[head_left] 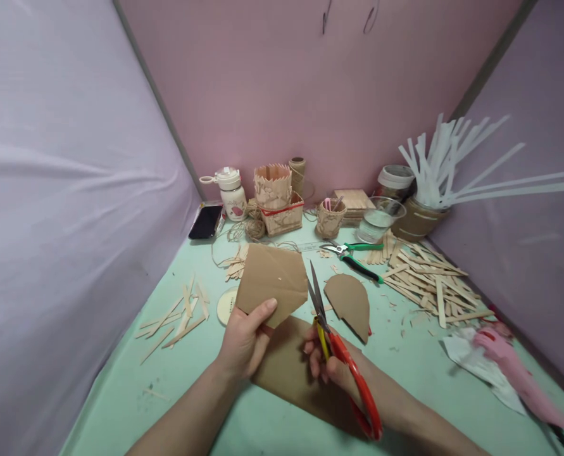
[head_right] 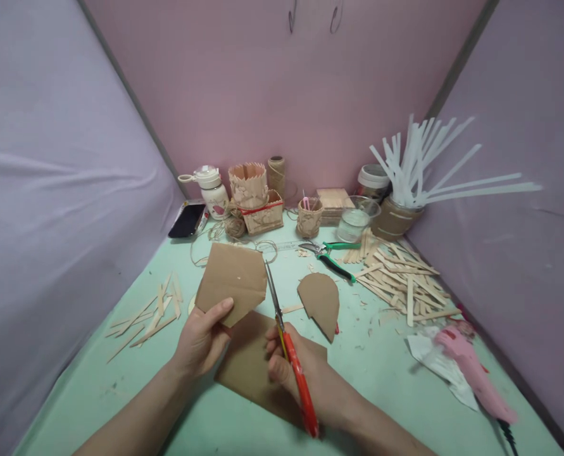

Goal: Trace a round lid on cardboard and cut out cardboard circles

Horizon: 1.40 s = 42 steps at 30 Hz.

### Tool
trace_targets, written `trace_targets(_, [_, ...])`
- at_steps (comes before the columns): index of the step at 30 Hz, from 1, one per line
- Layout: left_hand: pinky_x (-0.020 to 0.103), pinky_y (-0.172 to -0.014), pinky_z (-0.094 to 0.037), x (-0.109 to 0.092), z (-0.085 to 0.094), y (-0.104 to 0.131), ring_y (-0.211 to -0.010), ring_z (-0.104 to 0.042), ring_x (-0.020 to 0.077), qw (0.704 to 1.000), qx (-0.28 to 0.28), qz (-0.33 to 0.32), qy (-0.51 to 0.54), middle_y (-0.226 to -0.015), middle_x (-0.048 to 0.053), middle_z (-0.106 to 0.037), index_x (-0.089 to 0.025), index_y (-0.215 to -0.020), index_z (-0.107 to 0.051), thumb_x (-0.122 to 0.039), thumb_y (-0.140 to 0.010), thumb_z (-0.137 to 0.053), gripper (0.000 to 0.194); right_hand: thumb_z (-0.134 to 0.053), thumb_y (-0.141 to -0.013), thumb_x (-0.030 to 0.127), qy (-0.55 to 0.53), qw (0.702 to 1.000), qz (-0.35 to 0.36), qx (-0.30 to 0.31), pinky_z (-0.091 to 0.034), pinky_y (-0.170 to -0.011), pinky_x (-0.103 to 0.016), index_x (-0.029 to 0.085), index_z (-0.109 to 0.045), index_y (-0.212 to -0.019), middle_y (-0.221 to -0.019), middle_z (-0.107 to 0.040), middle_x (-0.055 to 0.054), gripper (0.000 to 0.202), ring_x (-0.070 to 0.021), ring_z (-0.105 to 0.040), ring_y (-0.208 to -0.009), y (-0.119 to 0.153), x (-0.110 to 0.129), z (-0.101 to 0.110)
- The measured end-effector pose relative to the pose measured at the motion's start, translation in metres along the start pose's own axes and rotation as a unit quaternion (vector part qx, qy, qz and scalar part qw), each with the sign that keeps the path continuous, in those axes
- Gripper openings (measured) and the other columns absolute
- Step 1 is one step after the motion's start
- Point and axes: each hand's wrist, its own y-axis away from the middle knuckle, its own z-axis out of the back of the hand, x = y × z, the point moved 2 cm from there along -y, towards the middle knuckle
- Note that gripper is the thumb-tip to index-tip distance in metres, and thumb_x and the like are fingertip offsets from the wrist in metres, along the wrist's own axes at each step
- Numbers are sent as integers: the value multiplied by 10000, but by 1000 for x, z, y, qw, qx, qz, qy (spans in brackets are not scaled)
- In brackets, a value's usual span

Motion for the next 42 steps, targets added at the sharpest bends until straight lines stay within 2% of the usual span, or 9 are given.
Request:
trace_targets(6, [379,-821,-568,10,-2,6,-953,-689,270,999,31,23,4,-1069,115,-726,-174,-1271,-577,-227,-756,-737,542,-413,-832,758,19,1000,18,-17,-462,-778,-384,197,-474,-1152,-1147,-558,-140,648,-235,-582,-908,2,2,1])
trace_targets(10, [394,-748,-584,12,-3,8,-828,-708,270,998,37,41,-5,-1011,113,-738,-171,-1251,-592,-262,-746,-745,535,-402,-863,725,32,999,22,-18,-479,-773,-394,210,-482,-1186,-1106,-602,-136,613,-250,-602,-924,2,-4,3])
trace_targets(13, [388,-776,-581,10,-4,9,-893,-702,282,999,15,28,8,-1031,114,-735,-170,-1235,-602,-271,-733,-758,535,-404,-866,720,37,999,26,-10,-489,-767,-384,214,-480,-1224,-1059,-631,-127,625,-256,-608,-935,2,-10,4])
trace_targets(17, [399,-831,-570,9,-3,9,-938,-695,293,1000,4,26,14,-1025,127,-737,-149,-1188,-631,-287,-721,-773,507,-425,-825,758,40,998,38,-6,-498,-759,-367,222,-489,-1219,-1220,-568,-149,668,-259,-608,-969,2,-9,4])
trace_targets(19, [410,-837,-569,9,-2,10,-943,-695,298,1000,4,26,11,-1016,130,-739,-140,-1158,-647,-286,-714,-780,486,-426,-803,781,40,998,42,-6,-496,-756,-361,222,-496,-1185,-1221,-553,-146,680,-255,-603,-964,2,-4,2])
trace_targets(25, [414,-859,-568,6,-9,3,-937,-698,289,1000,24,13,0,-978,128,-745,-118,-1028,-689,-268,-728,-769,344,-453,-785,788,49,999,-17,-15,-510,-706,-343,180,-501,-1053,-892,-555,-58,666,-186,-574,-754,-5,15,1])
trace_targets(31, [396,-871,-569,-8,-27,-26,-965,-687,239,998,64,-28,2,-1028,88,-740,-173,-1159,-640,-174,-734,-744,437,-318,-782,839,151,986,-26,-70,-454,-556,-280,172,-519,-870,-653,-507,33,702,-128,-536,-532,-30,31,19])
trace_targets(36, [387,-855,-576,5,-17,-45,-924,-695,214,998,49,-19,17,-1015,74,-741,-192,-1166,-629,-152,-740,-727,439,-252,-790,843,143,985,-22,-92,-410,-473,-248,179,-522,-799,-511,-488,59,717,-118,-521,-421,-44,21,25])
trace_targets(42, [384,-892,-562,12,-11,-45,-974,-685,212,998,43,-4,37,-1082,75,-728,-194,-1210,-606,-134,-747,-722,481,-262,-750,877,102,988,-32,-111,-397,-406,-238,181,-522,-758,-457,-501,47,743,-117,-507,-363,-46,8,26])
